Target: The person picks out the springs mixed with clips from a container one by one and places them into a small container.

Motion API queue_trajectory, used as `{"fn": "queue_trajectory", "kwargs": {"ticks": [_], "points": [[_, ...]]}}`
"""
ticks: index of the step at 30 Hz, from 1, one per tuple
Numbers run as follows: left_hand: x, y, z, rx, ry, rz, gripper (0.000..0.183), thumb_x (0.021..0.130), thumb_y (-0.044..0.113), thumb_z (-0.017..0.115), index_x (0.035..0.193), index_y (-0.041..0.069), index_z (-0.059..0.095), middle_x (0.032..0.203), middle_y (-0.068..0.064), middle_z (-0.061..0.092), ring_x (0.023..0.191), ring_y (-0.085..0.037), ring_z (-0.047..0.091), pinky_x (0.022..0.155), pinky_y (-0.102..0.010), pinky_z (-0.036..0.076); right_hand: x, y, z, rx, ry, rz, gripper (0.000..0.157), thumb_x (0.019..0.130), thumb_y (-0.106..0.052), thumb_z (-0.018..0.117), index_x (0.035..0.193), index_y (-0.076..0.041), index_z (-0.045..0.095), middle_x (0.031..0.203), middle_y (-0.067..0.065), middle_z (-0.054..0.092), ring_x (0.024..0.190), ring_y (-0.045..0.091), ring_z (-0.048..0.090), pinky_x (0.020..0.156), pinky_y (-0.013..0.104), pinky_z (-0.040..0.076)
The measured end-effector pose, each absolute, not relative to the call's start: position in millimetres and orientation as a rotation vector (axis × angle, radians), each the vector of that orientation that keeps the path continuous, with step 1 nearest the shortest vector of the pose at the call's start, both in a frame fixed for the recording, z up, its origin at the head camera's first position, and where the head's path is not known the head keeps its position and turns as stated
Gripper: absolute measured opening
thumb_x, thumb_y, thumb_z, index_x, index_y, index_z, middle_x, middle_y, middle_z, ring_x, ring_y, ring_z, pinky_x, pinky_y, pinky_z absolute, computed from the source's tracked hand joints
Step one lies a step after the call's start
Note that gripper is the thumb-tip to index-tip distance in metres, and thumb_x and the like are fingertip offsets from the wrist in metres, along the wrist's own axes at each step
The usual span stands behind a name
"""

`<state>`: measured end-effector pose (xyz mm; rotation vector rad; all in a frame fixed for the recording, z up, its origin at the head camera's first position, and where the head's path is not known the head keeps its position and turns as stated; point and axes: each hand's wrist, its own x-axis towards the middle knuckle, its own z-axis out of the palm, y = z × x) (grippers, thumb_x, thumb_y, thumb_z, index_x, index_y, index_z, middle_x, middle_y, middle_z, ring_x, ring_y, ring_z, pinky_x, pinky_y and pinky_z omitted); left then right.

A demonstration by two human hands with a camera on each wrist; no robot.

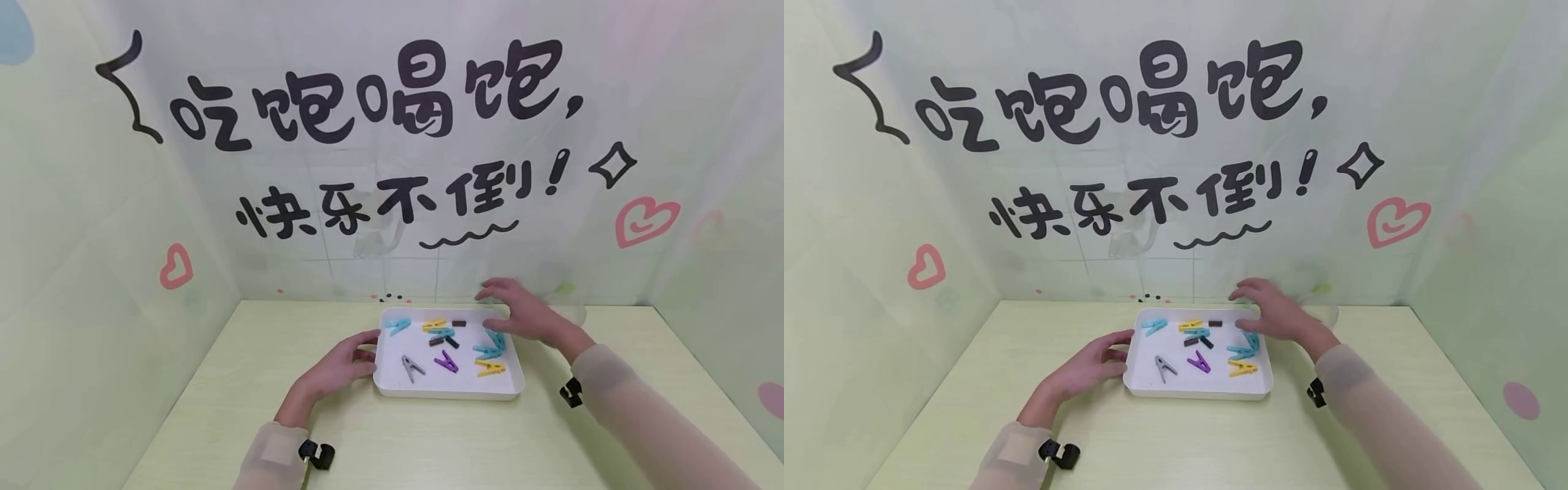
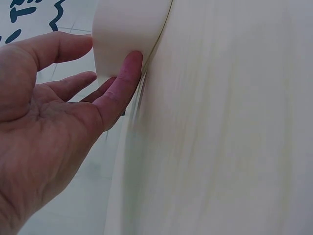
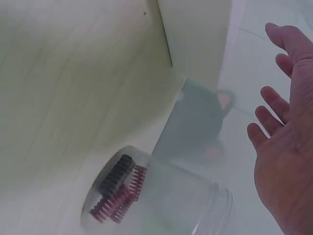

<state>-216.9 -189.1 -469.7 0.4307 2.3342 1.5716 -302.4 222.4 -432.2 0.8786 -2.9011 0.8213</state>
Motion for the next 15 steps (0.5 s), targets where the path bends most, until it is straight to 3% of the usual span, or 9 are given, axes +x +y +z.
{"fn": "queue_trajectory", "kwargs": {"ticks": [15], "points": [[-218.3, -189.9, -472.3, 0.444, 2.323, 1.577, 0.065, 0.102, 0.002, 0.064, 0.162, 0.0, 0.038, 0.156, -0.018, 0.049, 0.128, -0.034, 0.058, 0.102, -0.044, 0.055, -308.1, 197.8, -444.2, 1.068, -2.926, 0.517, 0.041, 0.092, -0.027, 0.085, 0.13, -0.019, 0.073, 0.151, 0.02, 0.053, 0.143, 0.046, 0.041, 0.117, 0.066, 0.034]]}}
